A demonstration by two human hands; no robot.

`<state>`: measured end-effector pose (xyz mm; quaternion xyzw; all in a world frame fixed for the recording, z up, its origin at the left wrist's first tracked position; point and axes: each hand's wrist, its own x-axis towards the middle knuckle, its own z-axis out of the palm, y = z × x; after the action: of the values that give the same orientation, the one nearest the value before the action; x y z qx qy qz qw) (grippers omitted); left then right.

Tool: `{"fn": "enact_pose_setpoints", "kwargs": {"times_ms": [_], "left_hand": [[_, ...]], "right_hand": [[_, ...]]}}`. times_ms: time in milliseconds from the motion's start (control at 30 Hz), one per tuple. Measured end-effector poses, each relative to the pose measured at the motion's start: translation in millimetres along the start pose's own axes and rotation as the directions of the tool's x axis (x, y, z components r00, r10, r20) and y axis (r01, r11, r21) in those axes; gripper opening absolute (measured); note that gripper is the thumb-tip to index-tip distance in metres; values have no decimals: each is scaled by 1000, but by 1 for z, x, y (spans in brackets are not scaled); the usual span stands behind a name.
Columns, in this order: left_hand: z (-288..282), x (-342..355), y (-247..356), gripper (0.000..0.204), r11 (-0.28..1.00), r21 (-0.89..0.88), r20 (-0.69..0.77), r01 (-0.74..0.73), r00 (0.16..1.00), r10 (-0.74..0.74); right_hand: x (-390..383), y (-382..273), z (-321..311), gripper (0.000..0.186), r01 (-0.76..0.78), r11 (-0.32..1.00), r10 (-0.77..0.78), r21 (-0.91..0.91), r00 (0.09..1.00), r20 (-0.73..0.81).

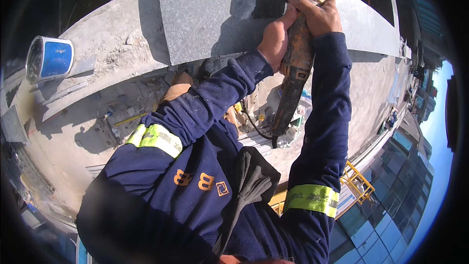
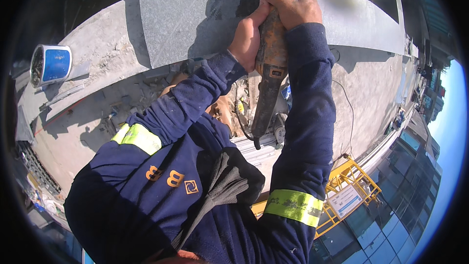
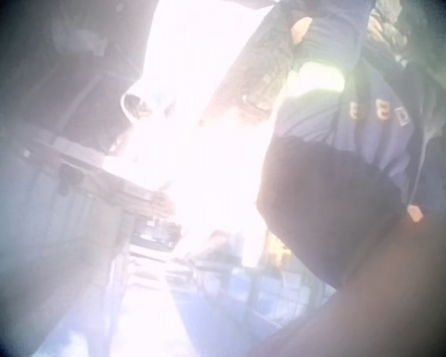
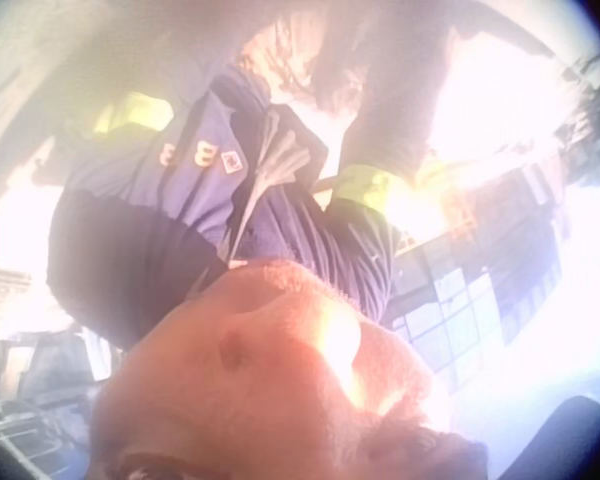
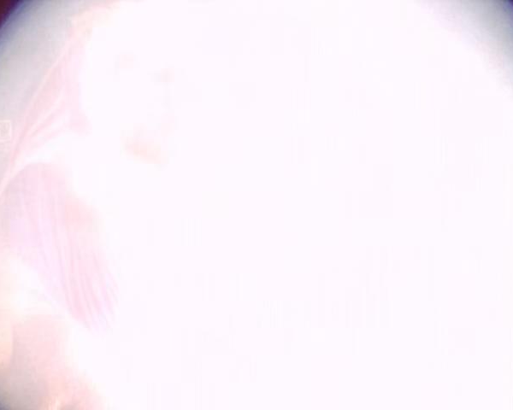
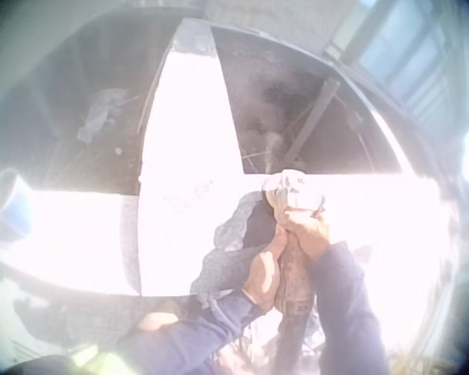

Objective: The person uses an angle grinder to smooth the surface of a large stone slab. They repeatedly move the grinder across the slab and occasionally pause to wipe the surface with their hand.

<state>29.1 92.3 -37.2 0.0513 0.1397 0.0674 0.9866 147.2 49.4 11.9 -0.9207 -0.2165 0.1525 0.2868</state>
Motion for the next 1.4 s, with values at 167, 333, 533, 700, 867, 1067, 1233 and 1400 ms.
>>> {"fn": "enact_pose_setpoints", "kwargs": {"times_ms": [167,333,533,700,867,1067,1233,1400], "left_hand": [[-1,7,-4,57,992,125,14,-31,999,29],[-11,3,-13,52,998,-25,-27,-61,998,60],[-11,4,-14,51,1000,17,-34,-25,999,26],[-6,1,-9,52,993,80,-33,-84,996,87],[-3,-1,-5,53,991,84,-26,-106,994,108],[-8,2,-5,56,991,120,-42,-51,998,56],[-7,8,-15,67,975,206,44,82,995,-93],[8,-14,-17,74,913,402,251,-62,967,-45]], "right_hand": [[-4,-1,-8,85,74,996,-73,-56,997,18],[-9,3,1,82,47,999,-48,-18,999,-20],[-10,1,-4,82,13,999,-13,-33,1000,-12],[-3,5,1,83,28,1000,-28,-10,1000,-5],[5,11,2,85,67,997,-69,-44,997,-45],[0,5,1,86,8,1000,-8,9,1000,-21],[-19,3,-12,87,-43,999,43,1,989,-139],[-71,71,-50,73,-31,882,139,470,970,-197]]}}
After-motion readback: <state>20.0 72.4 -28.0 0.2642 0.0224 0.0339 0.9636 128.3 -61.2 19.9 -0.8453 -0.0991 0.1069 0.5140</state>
